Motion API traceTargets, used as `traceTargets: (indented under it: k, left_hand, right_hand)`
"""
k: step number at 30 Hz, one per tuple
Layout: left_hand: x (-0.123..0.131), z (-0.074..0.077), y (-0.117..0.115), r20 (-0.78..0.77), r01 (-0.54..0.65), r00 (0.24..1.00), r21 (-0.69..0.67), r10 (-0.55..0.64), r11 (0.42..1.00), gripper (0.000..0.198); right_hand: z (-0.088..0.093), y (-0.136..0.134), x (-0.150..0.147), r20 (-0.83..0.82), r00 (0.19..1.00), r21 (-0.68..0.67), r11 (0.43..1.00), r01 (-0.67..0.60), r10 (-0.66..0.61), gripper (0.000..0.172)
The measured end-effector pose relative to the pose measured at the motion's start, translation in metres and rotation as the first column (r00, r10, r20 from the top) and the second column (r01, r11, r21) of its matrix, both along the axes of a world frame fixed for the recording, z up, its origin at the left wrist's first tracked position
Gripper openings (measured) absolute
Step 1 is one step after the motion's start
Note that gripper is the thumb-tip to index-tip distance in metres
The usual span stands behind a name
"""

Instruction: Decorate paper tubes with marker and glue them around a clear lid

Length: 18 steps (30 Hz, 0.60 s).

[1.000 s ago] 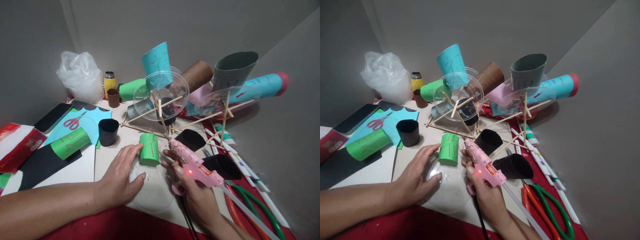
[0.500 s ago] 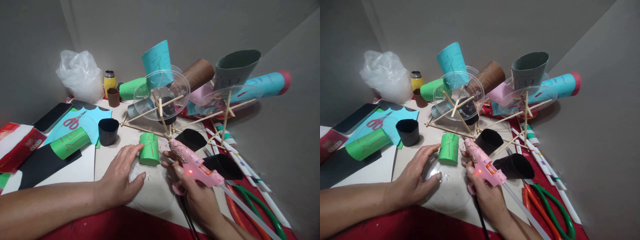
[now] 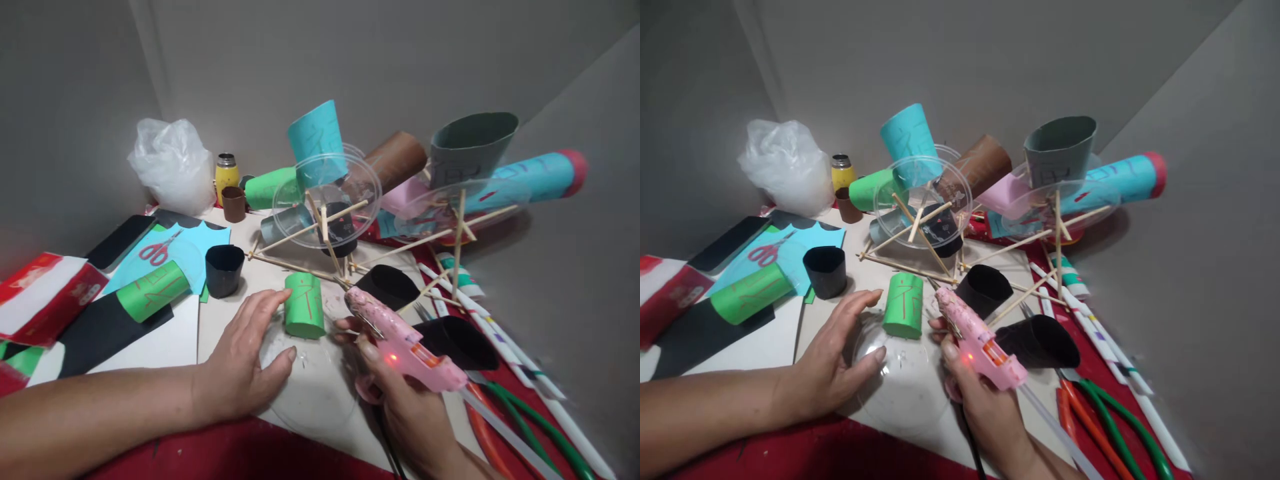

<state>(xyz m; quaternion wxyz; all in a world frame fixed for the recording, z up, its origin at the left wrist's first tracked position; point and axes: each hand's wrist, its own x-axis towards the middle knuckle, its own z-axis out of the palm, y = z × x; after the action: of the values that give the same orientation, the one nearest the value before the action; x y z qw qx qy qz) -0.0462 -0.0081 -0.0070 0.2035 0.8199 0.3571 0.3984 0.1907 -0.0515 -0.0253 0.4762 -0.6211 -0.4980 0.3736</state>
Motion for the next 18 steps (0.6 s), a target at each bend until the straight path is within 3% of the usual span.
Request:
traceTargets:
  k: [5, 8, 10, 13, 18]
  left_hand:
    - [-0.017, 0.037, 0.014, 0.041, -0.018, 0.999, 0.231, 0.009, 0.973, 0.064]
    - [-0.035, 0.063, 0.026, -0.161, -0.049, 0.982, 0.304, 0.102, 0.951, 0.051]
    - [-0.046, 0.075, 0.032, -0.362, -0.1, 0.91, 0.278, 0.201, 0.955, 0.043]
    - [-0.055, 0.083, 0.04, -0.612, -0.181, 0.745, 0.199, 0.266, 0.963, 0.032]
    - [-0.053, 0.086, 0.049, -0.775, -0.266, 0.579, 0.114, 0.253, 0.957, 0.014]
  right_hand:
    - [-0.006, 0.0, 0.008, -0.006, 0.999, 0.086, 0.996, -0.035, 0.035, 0.03]
    - [-0.014, -0.002, 0.007, -0.038, 0.999, 0.121, 0.993, 0.005, 0.0, 0.035]
    - [-0.018, -0.003, 0.005, -0.053, 0.999, 0.126, 0.992, 0.015, -0.009, 0.038]
    - [-0.019, -0.003, 0.002, -0.068, 0.998, 0.13, 0.991, 0.026, -0.017, 0.043]
    - [-0.009, 0.001, -0.004, -0.176, 0.984, 0.041, 0.999, 0.033, -0.025, 0.06]
